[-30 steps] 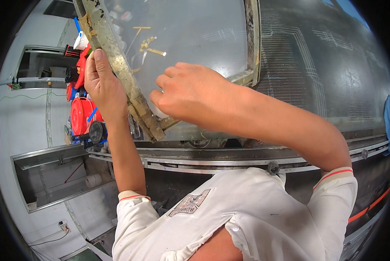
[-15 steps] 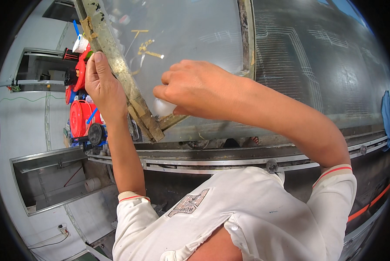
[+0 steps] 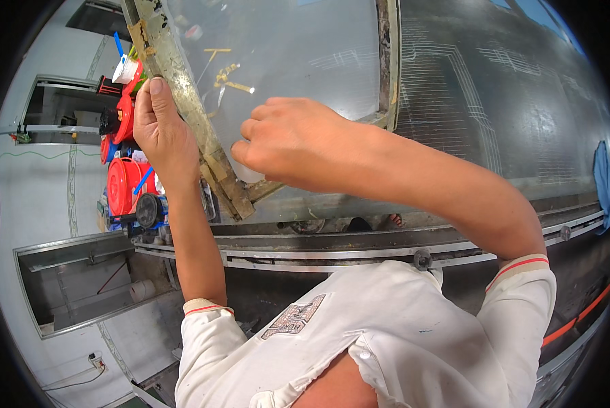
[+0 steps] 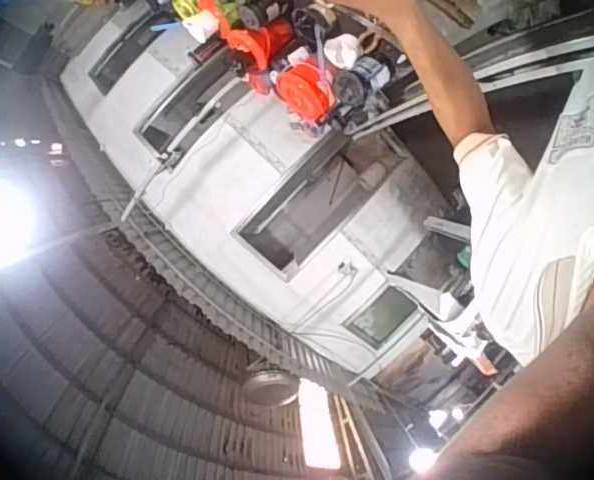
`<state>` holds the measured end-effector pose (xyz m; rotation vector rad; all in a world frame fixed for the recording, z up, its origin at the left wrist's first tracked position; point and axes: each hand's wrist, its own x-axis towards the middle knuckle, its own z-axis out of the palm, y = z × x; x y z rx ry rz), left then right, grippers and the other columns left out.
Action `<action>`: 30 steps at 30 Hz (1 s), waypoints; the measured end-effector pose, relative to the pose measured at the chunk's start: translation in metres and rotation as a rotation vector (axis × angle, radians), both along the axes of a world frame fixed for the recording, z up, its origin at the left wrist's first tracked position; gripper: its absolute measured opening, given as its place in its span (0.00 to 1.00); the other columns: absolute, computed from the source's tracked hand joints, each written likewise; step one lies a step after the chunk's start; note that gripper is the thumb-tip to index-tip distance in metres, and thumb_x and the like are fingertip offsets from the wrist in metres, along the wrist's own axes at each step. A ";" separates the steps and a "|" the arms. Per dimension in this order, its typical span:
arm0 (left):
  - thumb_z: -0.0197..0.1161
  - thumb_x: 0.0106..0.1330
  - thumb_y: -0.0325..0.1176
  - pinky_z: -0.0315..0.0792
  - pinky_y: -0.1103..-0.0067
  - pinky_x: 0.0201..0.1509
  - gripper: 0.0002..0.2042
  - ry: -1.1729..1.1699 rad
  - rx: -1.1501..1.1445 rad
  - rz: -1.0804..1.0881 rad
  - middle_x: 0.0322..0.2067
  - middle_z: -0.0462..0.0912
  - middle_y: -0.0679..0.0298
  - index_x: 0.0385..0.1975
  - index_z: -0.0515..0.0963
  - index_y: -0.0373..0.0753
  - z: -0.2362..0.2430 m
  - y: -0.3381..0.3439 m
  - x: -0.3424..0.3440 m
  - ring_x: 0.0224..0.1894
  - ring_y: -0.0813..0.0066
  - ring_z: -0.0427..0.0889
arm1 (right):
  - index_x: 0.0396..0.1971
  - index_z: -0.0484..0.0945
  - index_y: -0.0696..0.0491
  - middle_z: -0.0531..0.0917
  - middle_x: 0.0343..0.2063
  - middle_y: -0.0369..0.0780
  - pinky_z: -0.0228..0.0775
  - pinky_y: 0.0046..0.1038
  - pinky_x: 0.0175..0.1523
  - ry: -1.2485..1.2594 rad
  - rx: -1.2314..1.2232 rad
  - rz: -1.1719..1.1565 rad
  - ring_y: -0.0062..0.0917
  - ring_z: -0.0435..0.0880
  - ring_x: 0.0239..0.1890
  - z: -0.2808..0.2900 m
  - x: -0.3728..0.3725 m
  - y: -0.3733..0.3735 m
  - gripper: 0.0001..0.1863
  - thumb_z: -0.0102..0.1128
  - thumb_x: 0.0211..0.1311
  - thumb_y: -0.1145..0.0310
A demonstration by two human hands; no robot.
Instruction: The person places a white paper template on a rectangular frame, marks it with a pen, removes the template, and then applies a white adhesive from a tube along the inner edges of the frame. The person handles the frame and adhesive tube throughout.
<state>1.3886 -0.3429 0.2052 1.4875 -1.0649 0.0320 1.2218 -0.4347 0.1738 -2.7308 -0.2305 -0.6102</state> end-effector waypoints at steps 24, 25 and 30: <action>0.56 0.78 0.41 0.54 0.88 0.30 0.15 0.035 0.001 0.026 0.27 0.69 0.79 0.47 0.78 0.33 -0.008 0.005 0.003 0.28 0.91 0.60 | 0.56 0.78 0.56 0.86 0.45 0.43 0.75 0.28 0.52 0.082 1.022 -0.352 0.28 0.84 0.46 -0.099 -0.072 -0.021 0.30 0.76 0.54 0.62; 0.56 0.78 0.41 0.55 0.89 0.30 0.15 0.037 -0.007 0.029 0.28 0.70 0.78 0.47 0.78 0.33 -0.009 0.007 0.004 0.28 0.91 0.61 | 0.57 0.78 0.56 0.85 0.47 0.42 0.74 0.28 0.54 0.059 1.130 -0.356 0.27 0.83 0.48 -0.105 -0.077 -0.021 0.30 0.76 0.54 0.63; 0.54 0.79 0.38 0.63 0.89 0.36 0.14 0.020 -0.020 0.007 0.33 0.76 0.74 0.51 0.77 0.32 -0.011 0.005 0.006 0.33 0.90 0.67 | 0.60 0.74 0.58 0.80 0.54 0.40 0.72 0.28 0.60 -0.156 1.490 -0.425 0.24 0.79 0.55 -0.140 -0.115 -0.023 0.32 0.76 0.56 0.70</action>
